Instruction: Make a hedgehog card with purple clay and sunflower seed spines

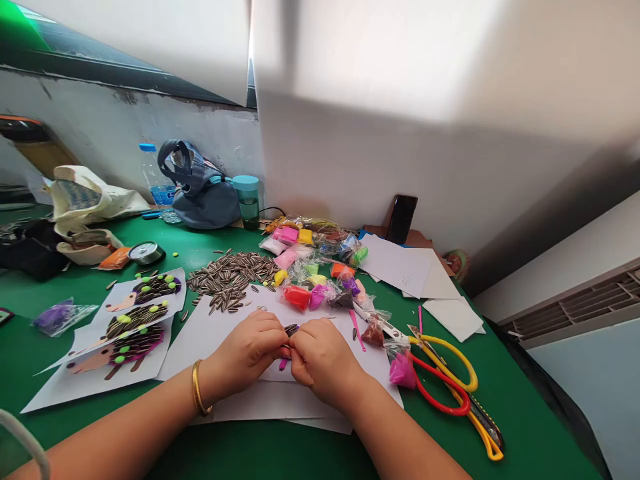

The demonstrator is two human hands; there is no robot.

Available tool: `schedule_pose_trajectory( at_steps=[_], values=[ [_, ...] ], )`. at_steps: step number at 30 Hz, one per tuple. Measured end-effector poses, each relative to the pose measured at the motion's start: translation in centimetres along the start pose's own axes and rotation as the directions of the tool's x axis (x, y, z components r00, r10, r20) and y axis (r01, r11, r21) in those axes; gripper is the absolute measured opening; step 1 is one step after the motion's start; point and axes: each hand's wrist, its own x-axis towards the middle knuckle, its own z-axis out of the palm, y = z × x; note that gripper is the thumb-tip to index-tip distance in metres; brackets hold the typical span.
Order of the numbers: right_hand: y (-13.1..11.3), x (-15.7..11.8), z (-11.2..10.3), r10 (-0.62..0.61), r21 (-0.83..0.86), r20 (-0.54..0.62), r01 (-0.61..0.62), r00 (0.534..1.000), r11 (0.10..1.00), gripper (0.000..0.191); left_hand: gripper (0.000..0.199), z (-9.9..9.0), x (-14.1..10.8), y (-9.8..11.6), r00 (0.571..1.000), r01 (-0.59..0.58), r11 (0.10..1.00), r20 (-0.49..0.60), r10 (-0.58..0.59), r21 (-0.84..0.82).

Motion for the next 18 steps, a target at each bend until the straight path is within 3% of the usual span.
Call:
schedule_pose_trajectory(
  at_steps=[7, 12, 18],
  values=[
    [-0.17, 0.05, -0.25, 0.030, 0.090, -0.002, -0.029, 1.000, 0.996, 0.019, 0.024, 0.12, -0.11, 0.51, 0.998, 0.032, 0.999, -0.052, -0.033, -0.020],
    [0.03, -0.10, -0.63, 0.069, 0.085, 0.048, -0.073, 0.996, 0.994, 0.018, 0.026, -0.22, -0.19, 0.74, 0.995, 0.097, 0.995, -0.012, -0.097, 0.005],
    [0.25, -0.07, -0.93, 0.040, 0.108, 0.144, -0.056, 0.989, 0.993, 0.020, 0.021, -0.57, 0.08, 0.37, 1.000, 0.008, 0.999, 0.011, -0.009, 0.040]
  ],
)
